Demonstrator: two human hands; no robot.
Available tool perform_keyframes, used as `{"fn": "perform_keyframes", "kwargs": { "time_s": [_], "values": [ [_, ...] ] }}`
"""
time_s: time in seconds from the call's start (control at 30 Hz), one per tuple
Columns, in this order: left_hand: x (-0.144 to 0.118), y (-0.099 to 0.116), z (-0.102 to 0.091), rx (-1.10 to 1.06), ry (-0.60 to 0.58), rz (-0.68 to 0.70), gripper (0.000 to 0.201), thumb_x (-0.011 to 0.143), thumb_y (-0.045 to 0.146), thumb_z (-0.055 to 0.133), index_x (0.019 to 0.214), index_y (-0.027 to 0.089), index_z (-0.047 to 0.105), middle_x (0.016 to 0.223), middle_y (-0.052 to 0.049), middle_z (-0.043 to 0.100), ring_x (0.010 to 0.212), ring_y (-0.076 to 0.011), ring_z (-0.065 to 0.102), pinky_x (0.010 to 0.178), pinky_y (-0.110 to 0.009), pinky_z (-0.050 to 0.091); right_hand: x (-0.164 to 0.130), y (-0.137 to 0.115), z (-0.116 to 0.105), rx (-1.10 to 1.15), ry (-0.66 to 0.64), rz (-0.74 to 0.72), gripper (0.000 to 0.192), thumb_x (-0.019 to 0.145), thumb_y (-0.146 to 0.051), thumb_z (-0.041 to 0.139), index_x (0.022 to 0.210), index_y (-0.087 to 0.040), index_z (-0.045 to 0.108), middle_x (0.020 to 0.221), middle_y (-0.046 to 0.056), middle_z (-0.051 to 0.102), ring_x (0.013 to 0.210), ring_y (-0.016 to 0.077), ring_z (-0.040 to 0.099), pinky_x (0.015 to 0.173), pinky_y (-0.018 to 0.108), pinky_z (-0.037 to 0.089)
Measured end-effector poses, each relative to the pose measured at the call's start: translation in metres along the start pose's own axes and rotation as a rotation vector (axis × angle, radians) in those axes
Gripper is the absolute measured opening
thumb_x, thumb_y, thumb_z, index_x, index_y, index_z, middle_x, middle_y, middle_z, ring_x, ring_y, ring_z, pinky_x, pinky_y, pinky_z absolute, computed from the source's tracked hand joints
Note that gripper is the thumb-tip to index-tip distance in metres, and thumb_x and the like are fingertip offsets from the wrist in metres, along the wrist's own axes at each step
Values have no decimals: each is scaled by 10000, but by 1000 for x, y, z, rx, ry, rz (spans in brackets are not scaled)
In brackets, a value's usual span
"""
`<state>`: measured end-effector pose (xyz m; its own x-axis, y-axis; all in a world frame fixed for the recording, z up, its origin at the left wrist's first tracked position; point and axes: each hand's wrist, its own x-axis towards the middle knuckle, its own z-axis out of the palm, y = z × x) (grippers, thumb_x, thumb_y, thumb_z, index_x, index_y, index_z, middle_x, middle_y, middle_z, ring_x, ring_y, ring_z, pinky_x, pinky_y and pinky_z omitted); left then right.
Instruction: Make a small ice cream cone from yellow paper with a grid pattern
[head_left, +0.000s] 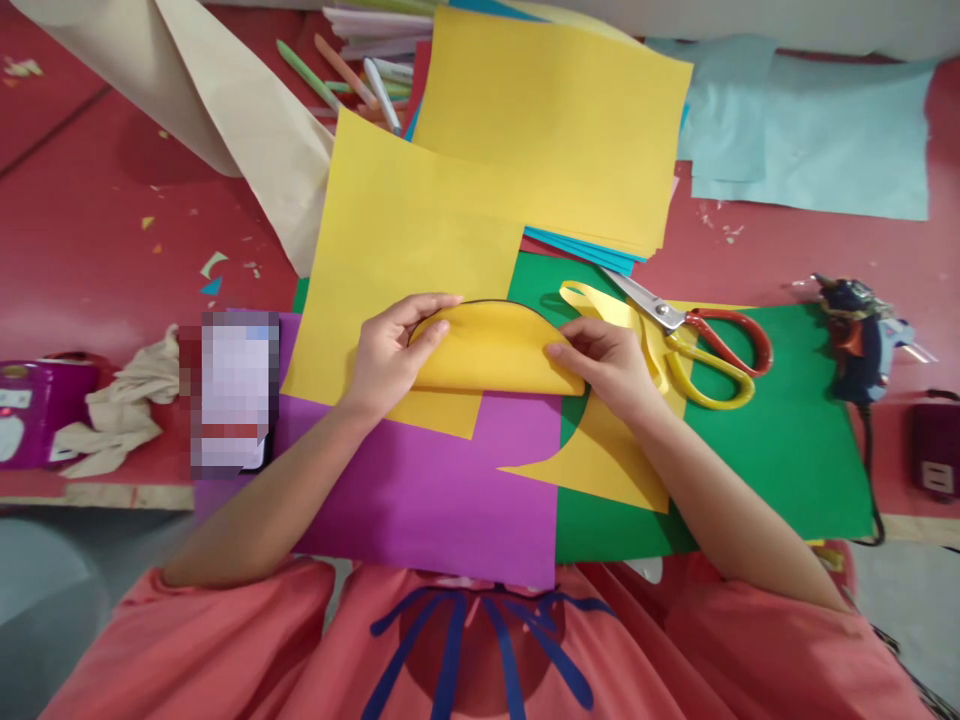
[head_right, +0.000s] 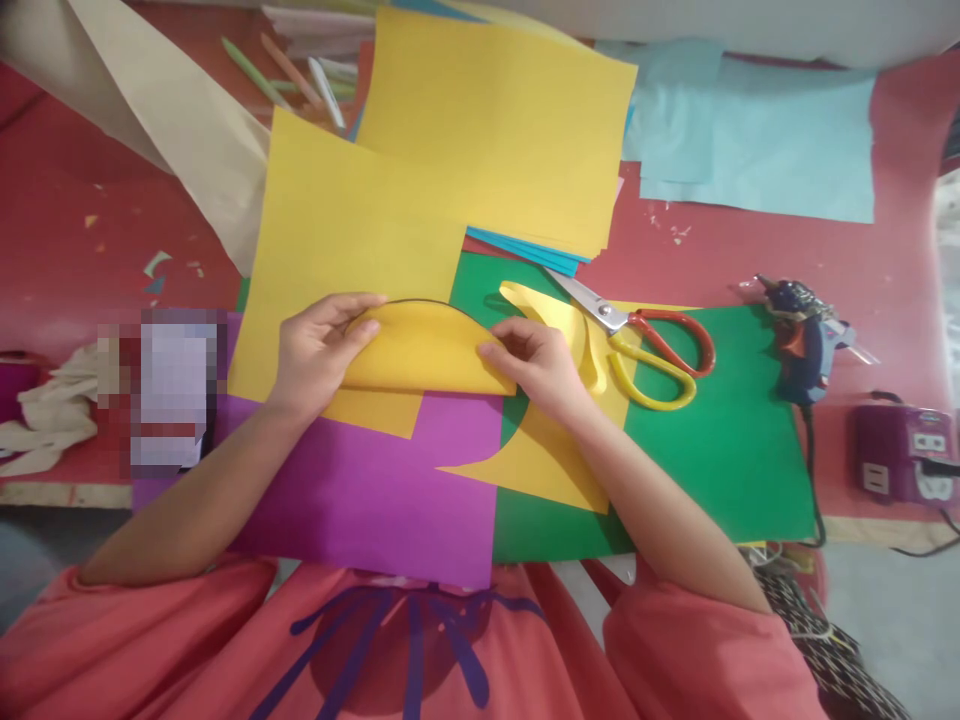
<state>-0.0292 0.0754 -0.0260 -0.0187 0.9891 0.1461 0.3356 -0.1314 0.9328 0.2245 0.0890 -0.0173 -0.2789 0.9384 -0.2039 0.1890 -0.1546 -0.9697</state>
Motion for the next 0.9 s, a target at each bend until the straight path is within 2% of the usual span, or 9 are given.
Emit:
{"fn": "perform_keyframes", "kwargs": {
  "time_s": [0.17,0.3,0.43,0.57,0.73,0.9],
  "values": [
    [-7,4,4,28,-268,-54,236,865,294,636,1080,245,720,1095,-22,734,1061,-179,670,987,-304,518,-4,-8,2,-118,-171,13,257,826,-401,667,762,-158,617,643,-20,504,553,84,402,492,246,297],
    [-10,8,6,31,-339,-74,245,877,331,624,1090,255,721,1100,-25,734,1061,-182,672,987,-297,516,-7,-10,7,-199,-201,-49,272,874,-385,609,730,-155,613,672,-4,529,585,91,415,520,251,312],
    [-7,6,5,-34,-308,-44,307,844,329,672,1146,276,692,1180,-29,706,1136,-196,642,1012,-311,505,-8,-8,7,-153,-122,-78,277,888,-385,599,728,-161,616,675,-2,542,584,93,429,519,251,320],
    [-4,6,3,-92,-206,-92,373,811,374,710,1161,249,676,1197,-59,698,1104,-212,663,962,-313,541,-6,-7,3,-115,-24,-66,278,874,-378,623,694,-169,586,597,-27,468,533,83,371,469,248,267],
    [-3,9,3,-97,-84,-107,356,799,418,720,1104,235,704,1152,-58,720,1065,-198,680,954,-300,548,-5,-8,2,-82,-23,-71,285,869,-360,632,665,-180,545,565,-48,403,501,72,305,447,246,231],
    [-4,9,4,-89,-81,-102,361,807,419,713,1115,231,706,1154,-57,720,1068,-194,678,949,-297,550,-5,-7,3,-63,-24,-41,308,864,-393,637,664,-184,533,549,-55,384,482,68,283,435,243,218]
  ]
}}
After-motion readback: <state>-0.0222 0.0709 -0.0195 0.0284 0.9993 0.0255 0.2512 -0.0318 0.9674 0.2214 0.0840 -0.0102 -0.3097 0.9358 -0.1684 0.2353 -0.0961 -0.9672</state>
